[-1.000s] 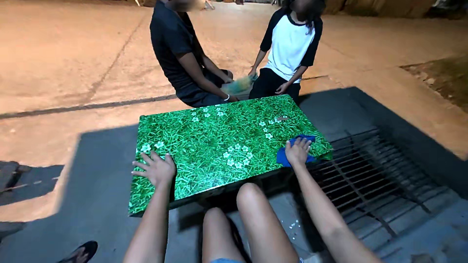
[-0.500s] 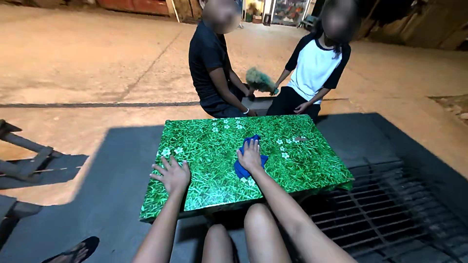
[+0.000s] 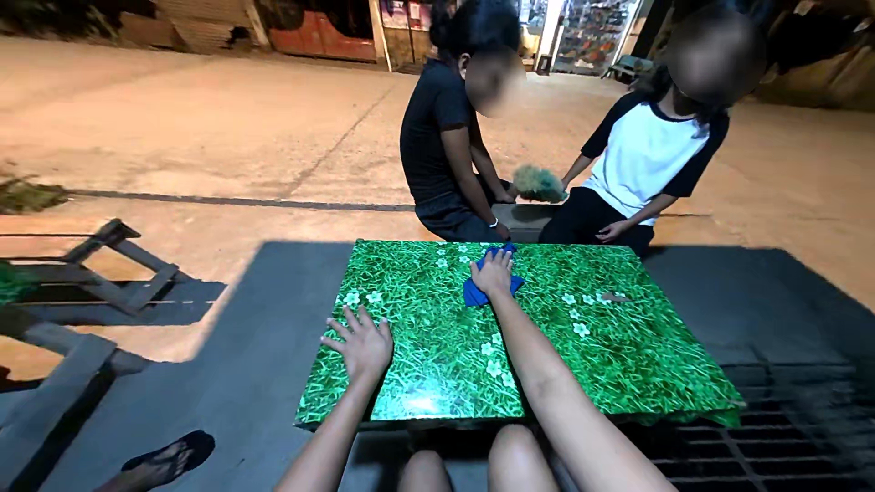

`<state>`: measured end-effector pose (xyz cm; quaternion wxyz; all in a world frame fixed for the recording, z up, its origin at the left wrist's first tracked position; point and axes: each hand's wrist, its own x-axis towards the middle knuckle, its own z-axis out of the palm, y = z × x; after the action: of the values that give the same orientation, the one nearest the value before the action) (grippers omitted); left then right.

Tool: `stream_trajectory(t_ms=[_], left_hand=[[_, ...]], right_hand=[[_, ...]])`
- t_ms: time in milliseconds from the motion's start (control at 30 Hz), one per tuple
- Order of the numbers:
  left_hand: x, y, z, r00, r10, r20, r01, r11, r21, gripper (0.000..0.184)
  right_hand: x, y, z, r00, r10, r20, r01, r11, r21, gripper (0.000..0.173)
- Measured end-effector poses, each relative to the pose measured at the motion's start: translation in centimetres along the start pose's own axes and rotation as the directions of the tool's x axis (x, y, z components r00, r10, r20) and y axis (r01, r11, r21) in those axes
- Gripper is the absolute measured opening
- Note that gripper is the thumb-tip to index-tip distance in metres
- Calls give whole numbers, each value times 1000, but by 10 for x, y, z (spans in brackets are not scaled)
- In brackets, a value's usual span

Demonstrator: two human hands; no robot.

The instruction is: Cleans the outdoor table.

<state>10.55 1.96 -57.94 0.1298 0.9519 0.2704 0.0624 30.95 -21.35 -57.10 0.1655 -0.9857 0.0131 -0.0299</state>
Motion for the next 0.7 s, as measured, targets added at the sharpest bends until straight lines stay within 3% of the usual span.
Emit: stream_trajectory(t_ms=[200,367,700], left_hand=[[0,5,-8,998,-10,66,8,1000,28,68],[3,3,-5,997,-12,82,11,1000,14,68],[1,2,-11,994,12,105,-3,996,-86,74]], right_hand=[[29,-35,7,998,-62,26,62,998,8,82],[39,-93,25,978,-192,78,191,981,25,76],[12,-207,59,854,-483,191,480,875,69,73]])
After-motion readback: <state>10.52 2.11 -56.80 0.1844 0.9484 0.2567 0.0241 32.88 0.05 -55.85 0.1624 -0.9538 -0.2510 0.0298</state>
